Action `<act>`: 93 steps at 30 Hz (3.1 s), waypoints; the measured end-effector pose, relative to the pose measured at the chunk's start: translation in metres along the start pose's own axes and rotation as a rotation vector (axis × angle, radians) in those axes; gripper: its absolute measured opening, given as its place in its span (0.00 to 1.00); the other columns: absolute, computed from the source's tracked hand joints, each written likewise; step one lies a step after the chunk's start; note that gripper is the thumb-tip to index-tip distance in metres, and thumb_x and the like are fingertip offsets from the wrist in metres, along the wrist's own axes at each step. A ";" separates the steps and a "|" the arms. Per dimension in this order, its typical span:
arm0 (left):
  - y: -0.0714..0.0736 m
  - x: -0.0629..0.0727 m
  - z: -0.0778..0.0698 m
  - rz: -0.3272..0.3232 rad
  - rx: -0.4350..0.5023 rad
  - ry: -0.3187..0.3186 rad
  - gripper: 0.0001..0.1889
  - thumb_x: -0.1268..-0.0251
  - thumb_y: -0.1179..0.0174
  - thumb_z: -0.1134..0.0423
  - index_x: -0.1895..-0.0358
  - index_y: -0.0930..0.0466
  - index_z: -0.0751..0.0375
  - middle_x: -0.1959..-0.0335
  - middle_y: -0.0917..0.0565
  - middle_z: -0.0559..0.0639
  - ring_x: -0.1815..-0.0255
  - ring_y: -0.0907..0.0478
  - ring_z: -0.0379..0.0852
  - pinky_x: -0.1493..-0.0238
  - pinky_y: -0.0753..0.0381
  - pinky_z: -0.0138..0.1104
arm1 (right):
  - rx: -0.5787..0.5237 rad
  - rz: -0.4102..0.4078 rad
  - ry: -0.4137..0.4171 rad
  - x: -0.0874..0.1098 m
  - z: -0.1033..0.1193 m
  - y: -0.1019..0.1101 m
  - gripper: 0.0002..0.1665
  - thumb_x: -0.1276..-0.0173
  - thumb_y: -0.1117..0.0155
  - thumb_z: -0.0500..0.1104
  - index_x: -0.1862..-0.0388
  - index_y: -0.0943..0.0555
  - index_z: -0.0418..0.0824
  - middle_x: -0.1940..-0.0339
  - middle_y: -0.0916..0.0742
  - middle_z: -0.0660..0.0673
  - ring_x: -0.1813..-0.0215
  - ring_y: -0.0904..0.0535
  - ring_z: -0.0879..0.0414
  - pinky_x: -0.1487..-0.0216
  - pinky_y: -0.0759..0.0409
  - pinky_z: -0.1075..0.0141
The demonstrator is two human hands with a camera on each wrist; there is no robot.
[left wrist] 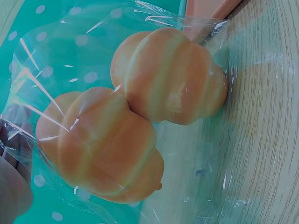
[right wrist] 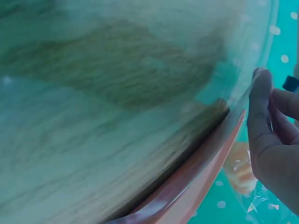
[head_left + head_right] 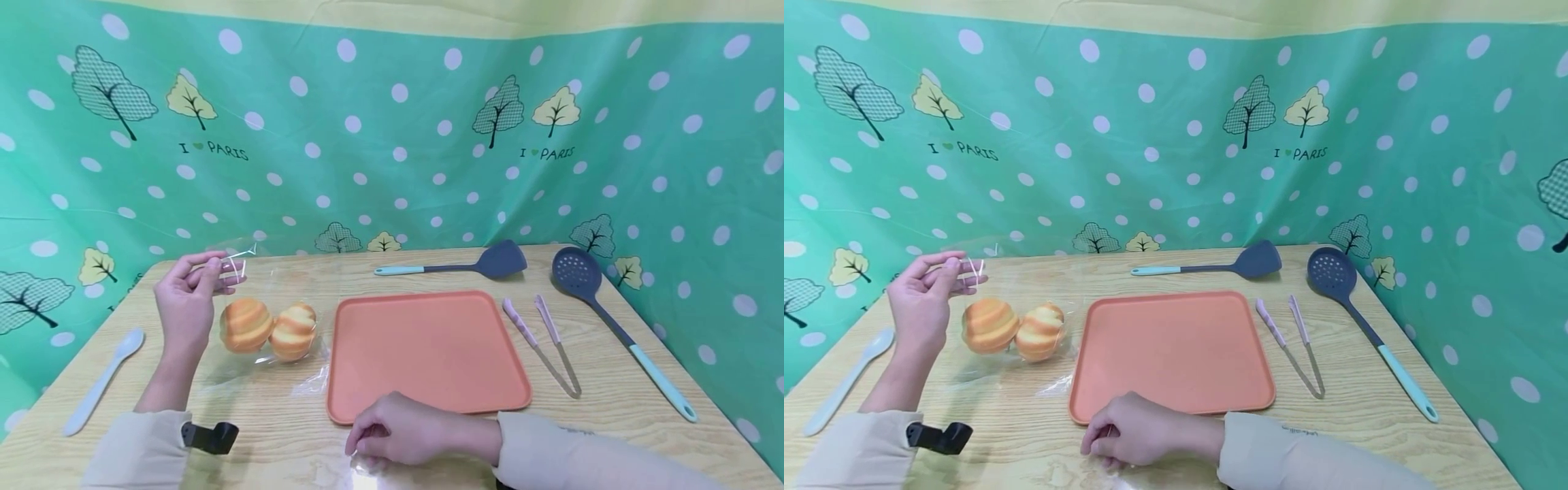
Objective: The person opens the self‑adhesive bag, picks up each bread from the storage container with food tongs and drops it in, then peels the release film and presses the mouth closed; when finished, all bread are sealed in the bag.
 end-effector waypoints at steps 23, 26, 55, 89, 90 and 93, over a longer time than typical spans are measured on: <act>0.000 0.000 -0.004 0.015 0.000 -0.030 0.07 0.27 0.41 0.71 0.56 0.17 0.74 0.68 0.09 0.52 0.74 0.12 0.42 0.73 0.15 0.29 | 0.362 0.014 0.110 0.026 0.011 -0.002 0.24 0.30 0.36 0.35 0.36 0.20 0.44 0.66 0.16 0.64 0.67 0.27 0.81 0.63 0.28 0.86; 0.000 -0.001 -0.003 0.016 0.003 -0.032 0.07 0.27 0.41 0.72 0.56 0.17 0.74 0.68 0.09 0.53 0.74 0.12 0.42 0.73 0.15 0.29 | 0.300 -0.036 0.093 0.025 0.014 0.011 0.19 0.28 0.34 0.37 0.40 0.17 0.43 0.64 0.15 0.63 0.65 0.24 0.79 0.61 0.25 0.84; 0.001 0.002 -0.001 0.084 -0.041 -0.068 0.11 0.26 0.42 0.71 0.50 0.19 0.79 0.68 0.09 0.51 0.71 0.12 0.42 0.69 0.15 0.28 | -0.156 -0.721 -0.091 -0.070 0.005 0.137 0.24 0.31 0.28 0.46 0.38 0.19 0.41 0.52 0.14 0.46 0.48 0.19 0.54 0.50 0.19 0.64; 0.038 0.002 0.008 0.147 0.227 0.102 0.07 0.27 0.42 0.74 0.53 0.15 0.70 0.65 0.10 0.58 0.67 0.10 0.48 0.63 0.13 0.35 | -0.291 -0.678 0.027 -0.096 0.009 0.146 0.10 0.25 0.34 0.42 0.53 0.12 0.37 0.62 0.09 0.46 0.55 0.15 0.48 0.53 0.17 0.65; 0.038 0.002 0.009 0.169 0.241 0.108 0.07 0.26 0.43 0.74 0.54 0.15 0.70 0.65 0.10 0.58 0.67 0.10 0.48 0.62 0.13 0.35 | -0.294 -0.680 0.025 -0.096 0.007 0.146 0.10 0.25 0.34 0.42 0.53 0.12 0.37 0.62 0.09 0.46 0.55 0.15 0.47 0.52 0.17 0.63; 0.038 0.002 0.011 0.228 0.281 0.129 0.09 0.25 0.45 0.76 0.56 0.14 0.70 0.64 0.10 0.58 0.66 0.10 0.49 0.62 0.13 0.37 | -0.298 -0.673 0.023 -0.096 0.004 0.147 0.10 0.25 0.34 0.42 0.53 0.12 0.36 0.62 0.09 0.46 0.56 0.15 0.49 0.52 0.16 0.61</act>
Point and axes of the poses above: each hand's wrist, its own x-axis away from the middle knuckle, its own y-axis out of the back of the hand, z = x × y, the point moved 6 cm from there along -x, towards the middle knuckle
